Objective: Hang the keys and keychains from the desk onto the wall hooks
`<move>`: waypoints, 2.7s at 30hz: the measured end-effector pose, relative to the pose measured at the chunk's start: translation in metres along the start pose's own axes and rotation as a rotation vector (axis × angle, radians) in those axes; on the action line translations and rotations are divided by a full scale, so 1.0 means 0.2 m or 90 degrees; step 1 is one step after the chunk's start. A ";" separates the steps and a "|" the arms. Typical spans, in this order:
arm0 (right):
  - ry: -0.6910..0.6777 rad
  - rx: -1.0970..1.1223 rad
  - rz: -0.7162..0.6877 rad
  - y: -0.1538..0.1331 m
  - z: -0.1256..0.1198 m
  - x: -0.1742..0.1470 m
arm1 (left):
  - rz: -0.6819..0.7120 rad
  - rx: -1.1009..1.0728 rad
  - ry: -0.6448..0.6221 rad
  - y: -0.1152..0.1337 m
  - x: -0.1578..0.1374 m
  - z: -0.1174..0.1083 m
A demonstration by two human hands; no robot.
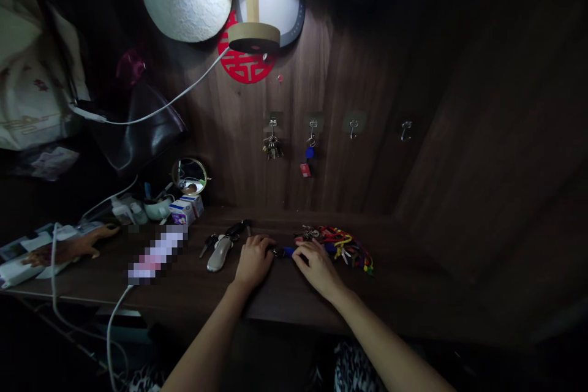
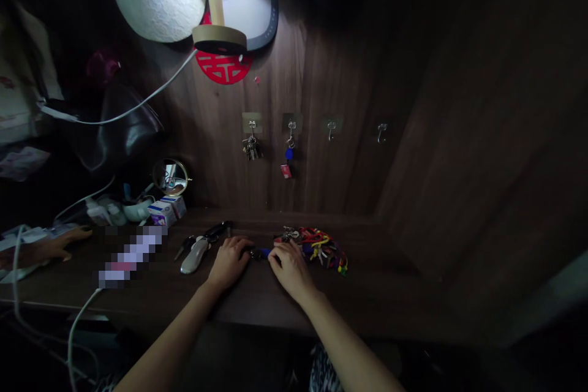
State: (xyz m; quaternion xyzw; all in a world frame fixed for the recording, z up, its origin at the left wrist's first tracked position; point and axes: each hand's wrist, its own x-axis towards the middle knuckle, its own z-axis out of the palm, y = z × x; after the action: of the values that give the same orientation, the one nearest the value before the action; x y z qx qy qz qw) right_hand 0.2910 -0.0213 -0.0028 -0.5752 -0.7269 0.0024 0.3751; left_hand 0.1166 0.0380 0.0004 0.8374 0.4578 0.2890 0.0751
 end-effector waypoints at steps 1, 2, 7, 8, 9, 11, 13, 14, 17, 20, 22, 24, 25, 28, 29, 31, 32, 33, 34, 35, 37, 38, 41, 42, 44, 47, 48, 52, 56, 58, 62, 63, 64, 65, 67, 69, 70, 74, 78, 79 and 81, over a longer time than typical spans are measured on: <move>0.013 -0.005 0.003 0.00 0.00 0.00 | 0.004 0.003 0.001 0.00 0.00 0.00; 0.026 -0.011 0.006 0.01 0.01 0.00 | 0.009 0.005 0.000 0.00 0.00 0.00; 0.101 -0.066 0.009 0.03 0.02 0.01 | 0.022 0.013 -0.013 0.00 -0.01 0.00; 0.117 -0.077 0.010 0.04 0.03 0.01 | 0.021 0.017 -0.013 0.00 -0.01 0.00; 0.132 -0.085 0.013 0.04 0.03 0.00 | 0.020 0.022 -0.014 0.00 -0.01 0.00; 0.151 -0.095 0.018 0.04 0.04 0.00 | 0.017 0.030 -0.014 0.00 0.00 0.00; 0.160 -0.100 0.016 0.04 0.03 0.00 | 0.018 0.014 -0.013 -0.01 0.00 -0.01; 0.161 -0.101 0.013 0.04 0.03 0.00 | 0.020 -0.011 -0.011 0.00 0.00 -0.01; 0.166 -0.087 0.002 0.01 0.01 0.00 | 0.034 -0.121 0.007 0.01 -0.01 -0.03; 0.165 -0.037 -0.029 -0.03 -0.02 0.00 | 0.076 -0.188 0.028 0.03 -0.03 -0.05; 0.152 -0.010 -0.060 -0.05 -0.03 -0.01 | 0.114 -0.193 0.028 0.04 -0.04 -0.06; 0.129 0.003 -0.084 -0.06 -0.03 -0.01 | 0.149 -0.188 0.027 0.05 -0.05 -0.06; 0.117 0.006 -0.089 -0.06 -0.02 -0.02 | 0.161 -0.186 0.030 0.06 -0.05 -0.05; 0.073 0.013 -0.082 -0.06 -0.02 -0.02 | 0.174 -0.191 0.051 0.05 -0.06 -0.03; 0.055 0.013 -0.079 -0.06 -0.02 -0.02 | 0.172 -0.193 0.056 0.05 -0.06 -0.03; 0.014 0.015 -0.080 -0.06 -0.02 -0.01 | 0.160 -0.197 0.064 0.05 -0.06 -0.02; -0.003 0.018 -0.082 -0.07 -0.02 -0.01 | 0.153 -0.200 0.067 0.04 -0.07 -0.01; -0.014 0.023 -0.080 -0.07 -0.03 -0.01 | 0.145 -0.205 0.069 0.04 -0.07 -0.01; -0.020 0.031 -0.075 -0.07 -0.04 0.00 | 0.137 -0.212 0.070 0.04 -0.07 -0.01; -0.022 0.043 -0.065 -0.08 -0.04 0.00 | 0.131 -0.219 0.071 0.04 -0.07 -0.01; -0.014 0.072 -0.039 -0.08 -0.05 0.00 | 0.123 -0.233 0.070 0.04 -0.07 -0.02; -0.007 0.090 -0.024 -0.08 -0.05 0.01 | 0.118 -0.237 0.071 0.04 -0.07 -0.02; 0.019 0.157 0.026 -0.07 -0.06 0.01 | 0.095 -0.245 0.085 0.04 -0.06 -0.03; 0.024 0.185 0.048 -0.06 -0.06 0.01 | 0.084 -0.248 0.093 0.04 -0.06 -0.03; 0.031 0.246 0.092 -0.05 -0.06 0.01 | 0.065 -0.251 0.107 0.04 -0.06 -0.04; 0.046 0.343 0.147 -0.03 -0.07 0.02 | 0.034 -0.240 0.120 0.04 -0.05 -0.05; 0.054 0.371 0.160 -0.02 -0.07 0.02 | 0.023 -0.232 0.116 0.04 -0.05 -0.05; 0.085 0.440 0.192 -0.02 -0.07 0.02 | -0.018 -0.190 0.073 0.02 -0.04 -0.04; 0.118 0.471 0.200 -0.02 -0.07 0.03 | -0.037 -0.194 0.027 0.01 -0.02 -0.04; 0.133 0.466 0.200 -0.01 -0.08 0.05 | -0.048 -0.210 0.017 0.00 -0.01 -0.04; 0.169 0.450 0.210 0.03 -0.12 0.11 | -0.082 -0.228 0.021 -0.01 0.00 -0.04; 0.180 0.445 0.211 0.04 -0.14 0.14 | -0.088 -0.229 0.021 -0.01 0.00 -0.04; 0.191 0.437 0.210 0.05 -0.16 0.18 | -0.090 -0.231 0.020 -0.01 0.00 -0.05; 0.203 0.427 0.211 0.05 -0.19 0.22 | -0.090 -0.234 0.021 -0.01 0.01 -0.05; 0.231 0.411 0.204 0.07 -0.25 0.31 | -0.088 -0.243 0.026 -0.01 0.01 -0.04; 0.272 0.416 0.192 0.07 -0.33 0.42 | -0.089 -0.254 0.035 -0.01 0.01 -0.04; 0.293 0.420 0.197 0.07 -0.36 0.47 | -0.091 -0.257 0.037 -0.01 0.01 -0.04; 0.336 0.433 0.206 0.05 -0.49 0.69 | -0.105 -0.255 0.038 -0.02 0.02 -0.03; 0.354 0.432 0.194 0.03 -0.57 0.87 | -0.116 -0.262 0.033 -0.01 0.02 -0.04; 0.355 0.434 0.190 0.03 -0.59 0.91 | -0.116 -0.265 0.033 -0.01 0.02 -0.04; 0.347 0.440 0.193 0.02 -0.61 0.97 | -0.117 -0.266 0.037 0.00 0.02 -0.04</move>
State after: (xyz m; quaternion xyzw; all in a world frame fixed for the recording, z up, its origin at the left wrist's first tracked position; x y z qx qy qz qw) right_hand 0.3495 0.0905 0.1885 -0.4959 -0.4662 0.1481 0.7175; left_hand 0.1133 0.0409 0.0085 0.7499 0.4643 0.3932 0.2599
